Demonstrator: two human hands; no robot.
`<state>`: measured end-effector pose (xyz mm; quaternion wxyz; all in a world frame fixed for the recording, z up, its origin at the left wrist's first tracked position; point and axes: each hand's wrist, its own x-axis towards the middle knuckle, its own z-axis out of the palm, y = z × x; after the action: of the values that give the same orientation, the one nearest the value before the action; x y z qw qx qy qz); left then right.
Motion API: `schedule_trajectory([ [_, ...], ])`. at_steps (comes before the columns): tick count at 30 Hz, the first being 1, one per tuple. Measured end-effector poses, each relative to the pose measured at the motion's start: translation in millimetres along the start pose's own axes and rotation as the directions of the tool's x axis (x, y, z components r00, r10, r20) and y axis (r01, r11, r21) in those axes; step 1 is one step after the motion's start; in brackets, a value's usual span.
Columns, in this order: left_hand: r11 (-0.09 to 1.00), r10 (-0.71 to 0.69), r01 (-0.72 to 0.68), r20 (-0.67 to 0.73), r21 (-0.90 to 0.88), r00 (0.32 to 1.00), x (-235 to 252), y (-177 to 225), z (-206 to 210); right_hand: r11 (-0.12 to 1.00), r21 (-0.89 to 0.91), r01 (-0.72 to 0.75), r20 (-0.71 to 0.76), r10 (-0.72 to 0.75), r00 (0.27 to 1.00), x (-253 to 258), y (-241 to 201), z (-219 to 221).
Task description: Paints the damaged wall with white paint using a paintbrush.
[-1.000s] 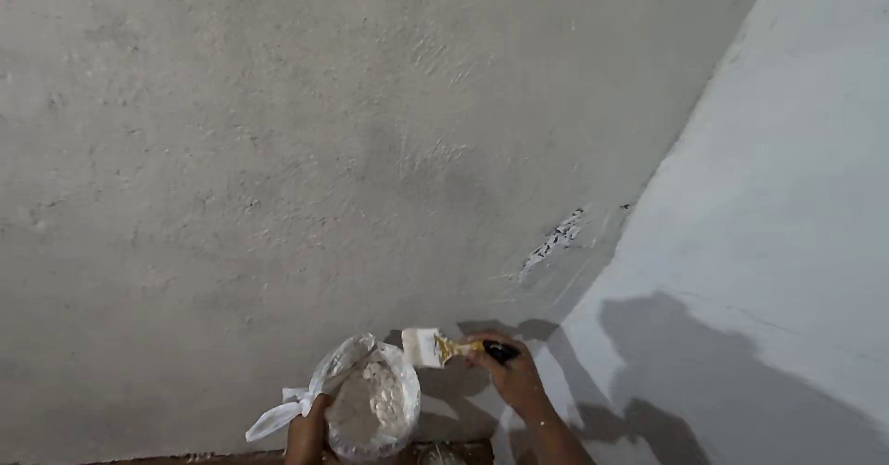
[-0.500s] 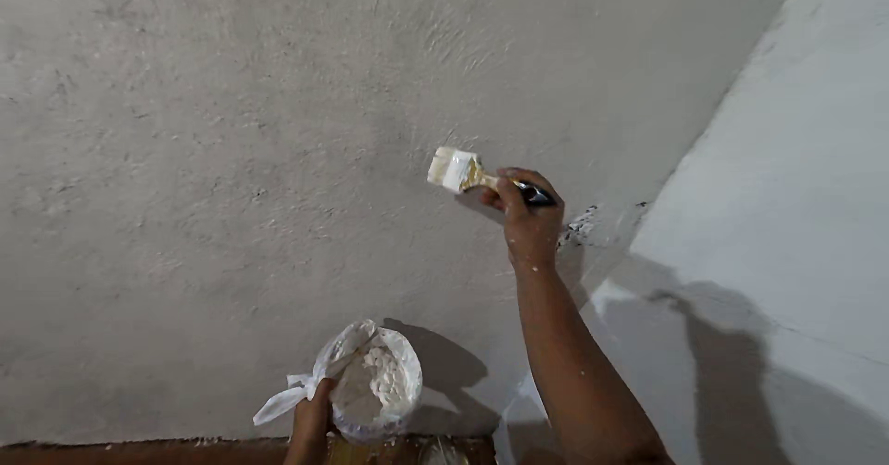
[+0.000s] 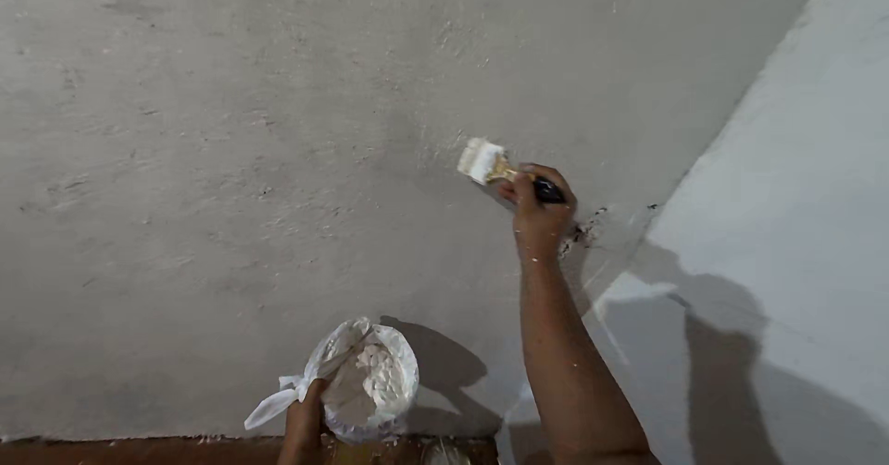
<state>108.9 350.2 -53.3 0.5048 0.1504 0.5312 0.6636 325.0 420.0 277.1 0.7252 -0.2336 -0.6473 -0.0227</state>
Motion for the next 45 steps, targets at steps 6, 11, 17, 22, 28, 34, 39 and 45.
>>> schedule_trajectory([
  [6,1.0,-0.004,0.004,-0.008,0.005,1.0,-7,-4,2,0.994,-0.057,0.096,0.131,-0.088,0.987,27,25,32],
  [11,1.0,0.007,-0.007,0.01,0.015,1.0,-6,-1,-4,0.961,-0.274,-0.027,-0.055,0.013,0.998,31,15,-19],
  [17,1.0,0.011,-0.011,0.007,0.019,1.0,-4,-2,0,1.0,-0.011,0.001,0.153,0.001,0.988,34,-2,19],
  [22,0.999,0.0,0.001,-0.009,0.038,1.0,-1,-6,-1,0.975,-0.218,-0.041,0.038,0.05,0.998,56,19,-31],
  [28,0.998,-0.011,0.011,0.001,0.069,1.0,0,-9,2,0.998,-0.044,-0.053,0.116,0.057,0.992,52,7,-28],
  [34,0.995,-0.006,0.007,-0.008,0.099,1.0,-3,-11,0,0.969,-0.203,-0.144,-0.058,0.135,0.989,68,44,-93],
  [39,0.995,0.006,-0.008,0.022,0.096,1.0,1,-14,-2,0.994,-0.064,-0.084,-0.006,0.084,0.996,62,23,-86],
  [45,0.991,-0.006,0.007,-0.007,0.134,1.0,2,-22,0,0.99,-0.114,-0.088,0.005,0.089,0.996,80,32,-71],
])
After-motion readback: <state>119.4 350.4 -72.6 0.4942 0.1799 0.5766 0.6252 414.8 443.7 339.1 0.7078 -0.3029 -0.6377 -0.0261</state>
